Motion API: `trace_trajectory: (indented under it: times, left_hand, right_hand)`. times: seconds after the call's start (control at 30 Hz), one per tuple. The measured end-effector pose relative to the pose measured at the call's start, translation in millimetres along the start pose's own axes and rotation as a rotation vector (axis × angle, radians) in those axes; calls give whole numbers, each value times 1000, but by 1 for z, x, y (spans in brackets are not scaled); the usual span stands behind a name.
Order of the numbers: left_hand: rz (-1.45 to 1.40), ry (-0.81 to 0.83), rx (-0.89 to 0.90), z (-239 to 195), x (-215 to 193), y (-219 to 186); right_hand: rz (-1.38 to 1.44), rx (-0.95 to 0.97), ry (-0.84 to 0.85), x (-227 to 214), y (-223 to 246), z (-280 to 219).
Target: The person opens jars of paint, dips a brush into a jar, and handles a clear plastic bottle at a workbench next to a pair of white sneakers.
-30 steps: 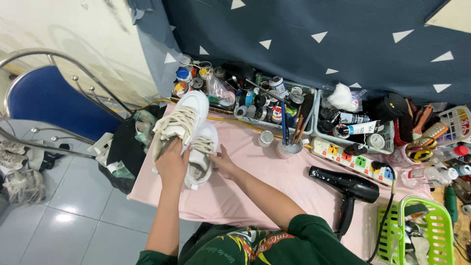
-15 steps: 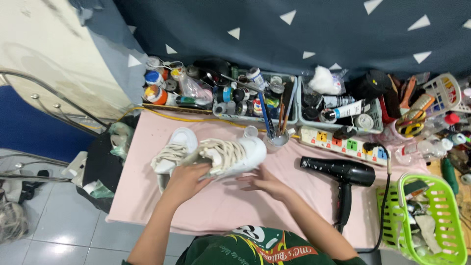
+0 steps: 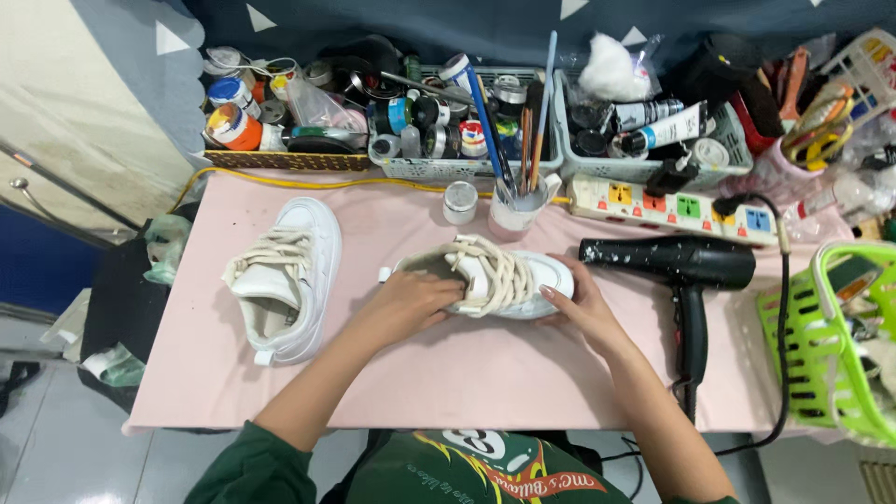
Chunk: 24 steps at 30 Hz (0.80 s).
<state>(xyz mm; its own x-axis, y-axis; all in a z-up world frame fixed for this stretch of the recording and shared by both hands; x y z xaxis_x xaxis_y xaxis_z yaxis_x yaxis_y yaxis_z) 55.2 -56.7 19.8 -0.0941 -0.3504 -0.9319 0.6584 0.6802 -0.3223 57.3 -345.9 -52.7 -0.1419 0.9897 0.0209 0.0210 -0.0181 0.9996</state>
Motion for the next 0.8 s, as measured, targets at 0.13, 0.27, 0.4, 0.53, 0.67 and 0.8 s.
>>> trace_trajectory:
  times: [0.13,0.27,0.4,0.53,0.67,0.8]
  left_hand:
    - [0,-111,66,6,12,3]
    - [-84,-78,54,9,16,6]
    - [-105,132,-109,23,3,10]
    - [-85,419,-254,44,-5,12]
    - [-140,399,-196,53,-11,6]
    - [-157,363,-193,44,-5,8]
  right_hand:
    - [22,-279,16,2,-18,2]
    - [-53,-332,12,2,-27,-3]
    - [-86,-276,-37,1,-29,0]
    - [-136,-404,10,0,-34,-2]
    - [-44,-290,-18,1,-25,-1]
    - [49,-170,-47,7,-22,-9]
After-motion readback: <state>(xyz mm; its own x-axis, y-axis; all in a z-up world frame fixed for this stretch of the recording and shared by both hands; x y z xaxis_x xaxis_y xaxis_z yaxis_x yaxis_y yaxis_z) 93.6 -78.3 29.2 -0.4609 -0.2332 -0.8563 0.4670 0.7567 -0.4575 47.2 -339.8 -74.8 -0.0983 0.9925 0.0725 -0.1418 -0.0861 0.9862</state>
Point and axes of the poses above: each hand's wrist, its own z-axis towards the middle knuckle, its own x-axis out of the palm, y = z × x, the point moved 5 cm from there along z, towards the middle knuckle, and after that the axes turned 12 degrees about -x, right-handed, at the moved point
